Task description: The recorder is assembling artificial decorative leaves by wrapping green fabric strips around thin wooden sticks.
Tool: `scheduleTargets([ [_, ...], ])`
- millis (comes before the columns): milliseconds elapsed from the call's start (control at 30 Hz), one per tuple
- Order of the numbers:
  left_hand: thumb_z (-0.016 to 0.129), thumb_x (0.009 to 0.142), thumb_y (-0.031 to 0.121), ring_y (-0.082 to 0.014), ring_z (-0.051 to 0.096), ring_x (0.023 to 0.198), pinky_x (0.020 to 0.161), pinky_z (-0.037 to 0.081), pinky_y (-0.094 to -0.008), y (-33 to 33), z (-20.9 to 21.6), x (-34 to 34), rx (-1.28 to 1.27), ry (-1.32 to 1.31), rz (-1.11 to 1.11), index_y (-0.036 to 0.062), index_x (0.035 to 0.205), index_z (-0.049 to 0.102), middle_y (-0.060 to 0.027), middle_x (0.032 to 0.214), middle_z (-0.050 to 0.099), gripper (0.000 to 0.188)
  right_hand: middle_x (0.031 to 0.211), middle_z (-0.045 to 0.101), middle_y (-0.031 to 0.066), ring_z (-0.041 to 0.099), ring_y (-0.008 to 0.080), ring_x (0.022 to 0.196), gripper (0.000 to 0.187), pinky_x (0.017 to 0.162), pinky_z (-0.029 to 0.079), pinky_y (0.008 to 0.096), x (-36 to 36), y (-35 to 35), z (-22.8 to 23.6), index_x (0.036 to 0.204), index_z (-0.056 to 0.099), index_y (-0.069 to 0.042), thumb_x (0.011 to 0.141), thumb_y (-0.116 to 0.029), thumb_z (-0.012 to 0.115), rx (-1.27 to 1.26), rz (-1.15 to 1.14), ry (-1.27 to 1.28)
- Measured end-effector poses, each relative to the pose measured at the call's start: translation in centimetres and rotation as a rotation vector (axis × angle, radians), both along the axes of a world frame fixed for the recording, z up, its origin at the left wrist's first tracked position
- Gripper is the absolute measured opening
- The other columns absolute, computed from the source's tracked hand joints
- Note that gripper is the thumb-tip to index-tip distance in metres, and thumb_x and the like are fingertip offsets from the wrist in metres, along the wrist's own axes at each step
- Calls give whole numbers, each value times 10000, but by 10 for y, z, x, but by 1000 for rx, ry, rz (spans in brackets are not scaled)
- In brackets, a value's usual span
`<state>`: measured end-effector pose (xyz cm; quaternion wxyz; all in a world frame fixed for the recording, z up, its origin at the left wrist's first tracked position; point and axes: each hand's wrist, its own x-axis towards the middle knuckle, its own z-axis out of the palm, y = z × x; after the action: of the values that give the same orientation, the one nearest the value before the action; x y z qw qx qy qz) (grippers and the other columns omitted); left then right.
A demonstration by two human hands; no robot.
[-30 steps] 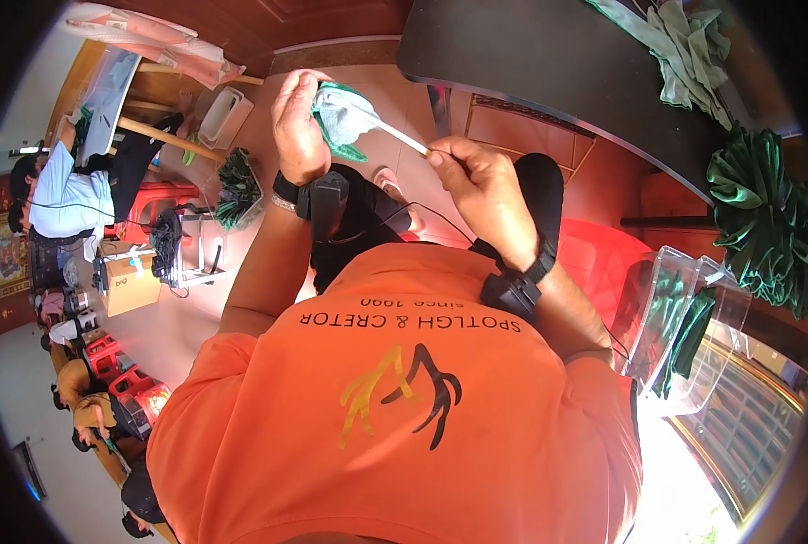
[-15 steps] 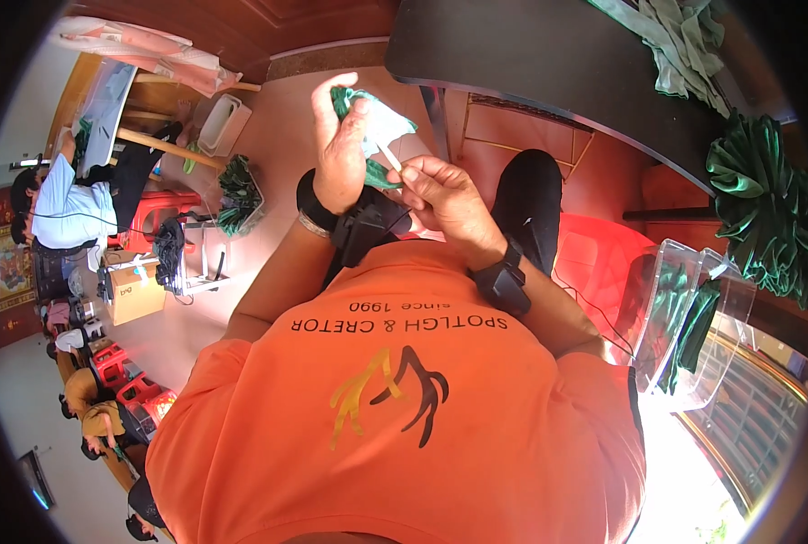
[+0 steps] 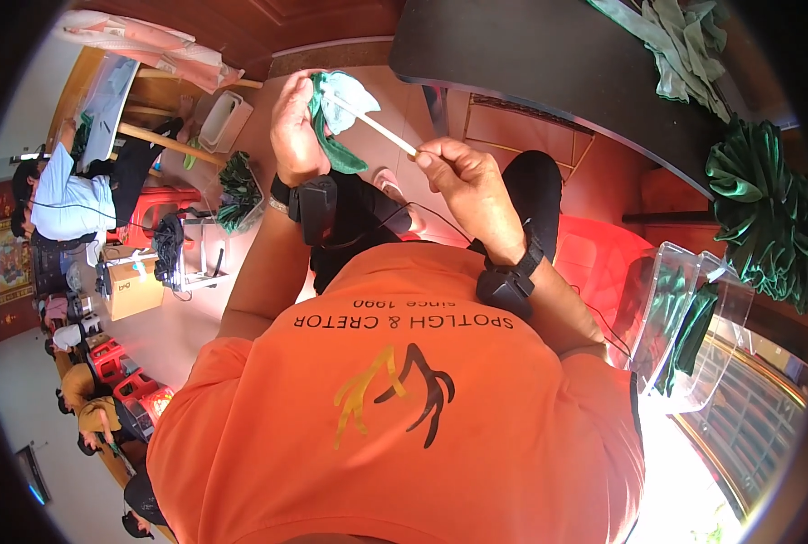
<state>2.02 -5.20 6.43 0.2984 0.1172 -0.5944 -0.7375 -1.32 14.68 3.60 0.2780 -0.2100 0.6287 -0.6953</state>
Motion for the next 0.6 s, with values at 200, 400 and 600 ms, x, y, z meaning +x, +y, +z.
scheduleTargets([
  [200, 436, 931, 187, -82, 560, 655, 571, 440, -199, 2, 5, 9, -57, -5, -185, 21, 963, 559, -54, 781, 607, 209, 652, 479, -33, 422, 51, 627, 170, 598, 377, 200, 4, -5, -11, 899, 630, -7, 911, -156, 550, 23, -15, 44],
  [400, 456, 928, 175, -87, 562, 647, 565, 435, -199, -5, 15, 8, -99, -26, -251, 22, 962, 564, -55, 780, 607, 190, 641, 450, -68, 357, 24, 595, 163, 560, 323, 181, 8, -2, -14, 905, 638, -27, 921, -161, 545, -52, 39, -63],
  [600, 523, 882, 85, -93, 483, 618, 570, 428, -221, 24, 3, 9, 74, -113, -390, 49, 1172, 425, -34, 817, 523, 308, 615, 409, -70, 302, 15, 527, 174, 474, 244, 175, 11, -5, -13, 921, 626, -44, 930, -189, 529, -173, 93, -172],
])
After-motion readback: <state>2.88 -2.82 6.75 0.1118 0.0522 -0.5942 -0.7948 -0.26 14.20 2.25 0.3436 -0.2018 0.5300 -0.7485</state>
